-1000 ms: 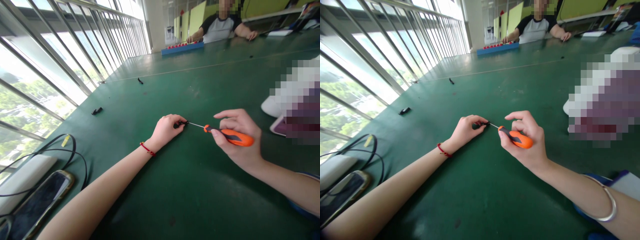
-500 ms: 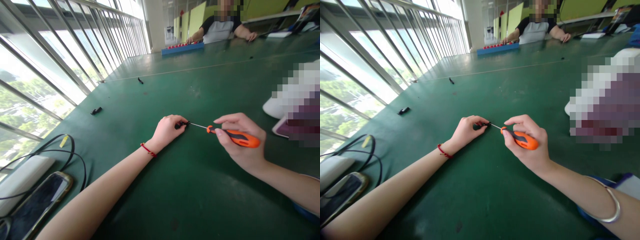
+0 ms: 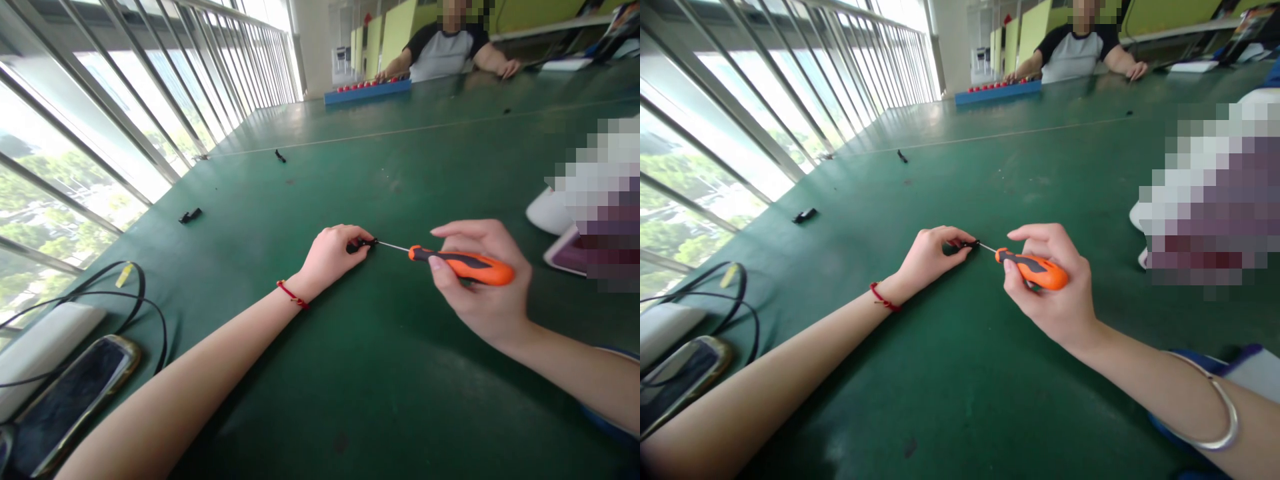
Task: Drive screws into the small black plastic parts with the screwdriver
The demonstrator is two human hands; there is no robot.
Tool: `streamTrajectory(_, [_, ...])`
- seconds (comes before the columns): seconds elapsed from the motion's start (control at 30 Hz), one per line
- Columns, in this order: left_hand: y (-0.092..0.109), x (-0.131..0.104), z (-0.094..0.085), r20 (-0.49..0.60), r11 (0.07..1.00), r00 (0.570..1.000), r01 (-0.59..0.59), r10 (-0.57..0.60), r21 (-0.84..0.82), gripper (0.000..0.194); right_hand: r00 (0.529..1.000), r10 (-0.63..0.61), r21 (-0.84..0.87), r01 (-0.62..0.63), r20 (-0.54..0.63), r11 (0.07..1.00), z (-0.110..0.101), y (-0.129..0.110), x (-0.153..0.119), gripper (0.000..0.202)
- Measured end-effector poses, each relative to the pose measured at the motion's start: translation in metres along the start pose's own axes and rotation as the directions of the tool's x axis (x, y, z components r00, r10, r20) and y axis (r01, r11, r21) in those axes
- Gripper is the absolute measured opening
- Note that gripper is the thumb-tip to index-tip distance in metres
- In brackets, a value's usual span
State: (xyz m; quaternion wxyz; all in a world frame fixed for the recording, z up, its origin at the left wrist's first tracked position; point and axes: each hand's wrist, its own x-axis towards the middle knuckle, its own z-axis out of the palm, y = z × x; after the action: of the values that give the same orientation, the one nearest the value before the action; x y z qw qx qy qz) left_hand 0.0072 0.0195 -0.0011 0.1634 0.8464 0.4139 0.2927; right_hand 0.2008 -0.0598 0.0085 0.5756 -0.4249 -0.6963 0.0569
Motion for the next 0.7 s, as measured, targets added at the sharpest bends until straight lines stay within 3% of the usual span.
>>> streamTrajectory(0.07, [0.0001, 0.0, 0.0, -0.001, 1.0, 1.0, 0.0, 0.0, 0.001, 0.021, 0.998, -0.016, 0.051, 0.019, -0.057, 0.998, 0.0016, 0.0026, 0.0016, 0.036])
streamTrajectory(0.13, [0.0001, -0.0002, -0.0002, 0.005, 1.0, 1.0, -0.002, 0.002, 0.0, 0.021, 0.999, -0.002, 0.092, 0.006, -0.041, 0.996, 0.0023, 0.0038, 0.0029, 0.044])
streamTrajectory(0.3, [-0.0003, -0.0003, -0.0003, 0.009, 1.0, 1.0, 0.003, -0.003, -0.004, 0.021, 0.996, 0.049, -0.034, -0.047, 0.078, 0.998, 0.0003, -0.0015, 0.0012, 0.014])
streamTrajectory(0.43, [0.0003, -0.0001, -0.0003, 0.007, 1.0, 1.0, 0.012, -0.012, 0.007, 0.021, 1.0, -0.009, 0.013, 0.009, -0.001, 1.0, 0.0006, -0.0012, 0.0007, 0.026])
streamTrajectory(0.6, [0.0011, 0.0001, -0.0013, 0.006, 0.999, 1.0, 0.022, -0.022, 0.024, 0.021, 0.973, 0.055, -0.05, -0.045, 0.224, 0.998, 0.0005, 0.0005, 0.0022, 0.014])
streamTrajectory(0.7, [0.0007, 0.0, -0.0015, -0.001, 0.999, 1.0, 0.028, -0.028, 0.027, 0.021, 0.983, 0.079, -0.023, -0.076, 0.167, 0.997, 0.0004, -0.0014, 0.0013, 0.013])
